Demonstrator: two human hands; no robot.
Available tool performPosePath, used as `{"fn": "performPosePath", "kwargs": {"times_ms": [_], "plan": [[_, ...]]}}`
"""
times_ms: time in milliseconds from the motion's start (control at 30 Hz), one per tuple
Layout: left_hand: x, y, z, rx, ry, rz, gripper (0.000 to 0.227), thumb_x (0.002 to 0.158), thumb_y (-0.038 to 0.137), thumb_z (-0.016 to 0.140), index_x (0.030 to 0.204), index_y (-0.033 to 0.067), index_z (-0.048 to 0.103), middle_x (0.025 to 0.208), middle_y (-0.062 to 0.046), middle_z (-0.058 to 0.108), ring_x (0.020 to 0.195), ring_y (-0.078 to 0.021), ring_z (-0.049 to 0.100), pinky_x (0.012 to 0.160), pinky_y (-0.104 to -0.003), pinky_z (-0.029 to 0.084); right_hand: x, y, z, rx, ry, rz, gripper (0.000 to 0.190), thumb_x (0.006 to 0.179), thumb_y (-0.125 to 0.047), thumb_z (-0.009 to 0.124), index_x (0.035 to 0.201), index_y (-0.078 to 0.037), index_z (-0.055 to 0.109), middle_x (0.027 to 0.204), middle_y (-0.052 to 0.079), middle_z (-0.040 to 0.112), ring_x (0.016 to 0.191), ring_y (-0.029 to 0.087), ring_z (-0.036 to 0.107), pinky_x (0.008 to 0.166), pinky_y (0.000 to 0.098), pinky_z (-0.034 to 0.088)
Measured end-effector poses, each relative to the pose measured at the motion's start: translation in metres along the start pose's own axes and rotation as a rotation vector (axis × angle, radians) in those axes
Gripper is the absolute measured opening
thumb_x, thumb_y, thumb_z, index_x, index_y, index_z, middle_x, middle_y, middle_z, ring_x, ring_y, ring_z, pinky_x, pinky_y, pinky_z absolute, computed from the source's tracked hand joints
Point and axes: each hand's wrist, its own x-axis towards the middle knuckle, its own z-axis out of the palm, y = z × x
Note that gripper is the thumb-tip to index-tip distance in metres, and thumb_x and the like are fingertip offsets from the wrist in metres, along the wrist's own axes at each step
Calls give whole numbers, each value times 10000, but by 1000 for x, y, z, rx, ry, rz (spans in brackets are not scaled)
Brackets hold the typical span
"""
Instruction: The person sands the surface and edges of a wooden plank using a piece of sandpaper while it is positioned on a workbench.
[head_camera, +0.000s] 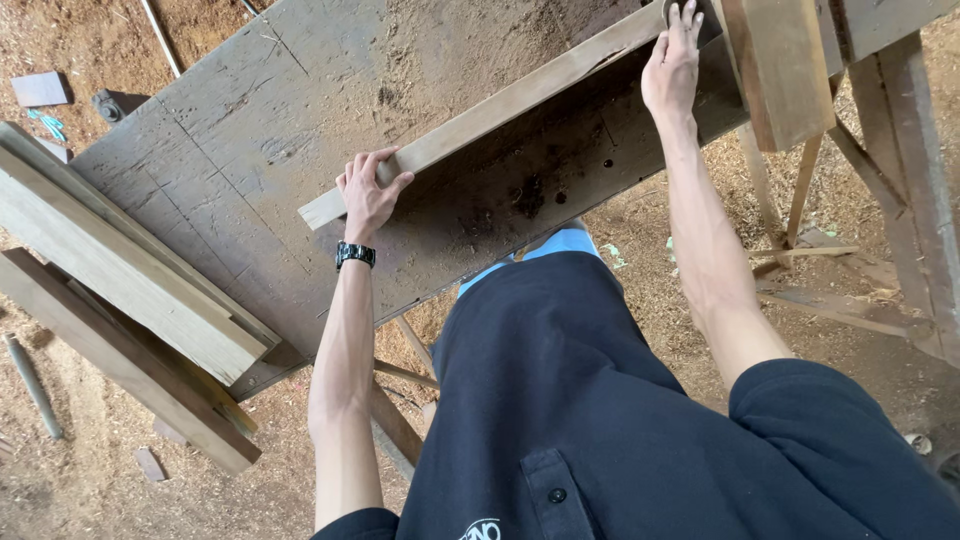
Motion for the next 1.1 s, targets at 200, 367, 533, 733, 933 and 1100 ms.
{"fn": "performPosePath", "kwargs": {"times_ms": [200,367,533,733,933,1100], "plan": [[-1,4,-2,11,13,5,570,876,561,780,1345,258,665,1228,-47,604,1226,-253,490,1068,-443,273,43,-24,-30,105,-111,37,484,1169,-178,339,1618,2,310,1626,269,320,1523,469,265,1268,494,268],[-5,9,-4,-3,23,0,533,888,514,780,1344,261,668,1232,-45,611,1232,-253,495,1076,-430,289,32,-23,-50,153,-93,36,425,1139,-200,397,1524,-37,478,1541,228,534,1456,369,510,1238,402,417],[-5,12,-8,29,13,-23,533,882,482,790,1332,228,659,1255,-66,614,1241,-274,493,1090,-450,281,17,1,-29,154,-12,-126,431,1115,-147,427,1494,47,489,1538,313,438,1429,439,400,1180,437,348],[18,54,-20,204,-105,-11,568,862,272,748,1387,129,585,1379,-143,558,1316,-327,452,1141,-487,268,37,13,-18,230,-112,14,460,1151,-203,391,1566,-5,399,1632,237,357,1527,358,365,1293,415,310],[90,175,49,91,-55,547,508,930,124,676,1428,125,578,1470,-135,550,1380,-299,475,1186,-531,319,-4,-11,-31,158,-135,-15,477,1131,-179,354,1581,-24,380,1663,225,278,1539,364,231,1253,504,162],[147,241,111,67,-152,885,420,1008,94,612,1426,115,576,1478,-66,577,1425,-272,524,1191,-424,417,37,-18,-27,315,-197,78,442,1165,-189,382,1583,-49,393,1671,157,320,1575,331,263,1310,498,205]]}}
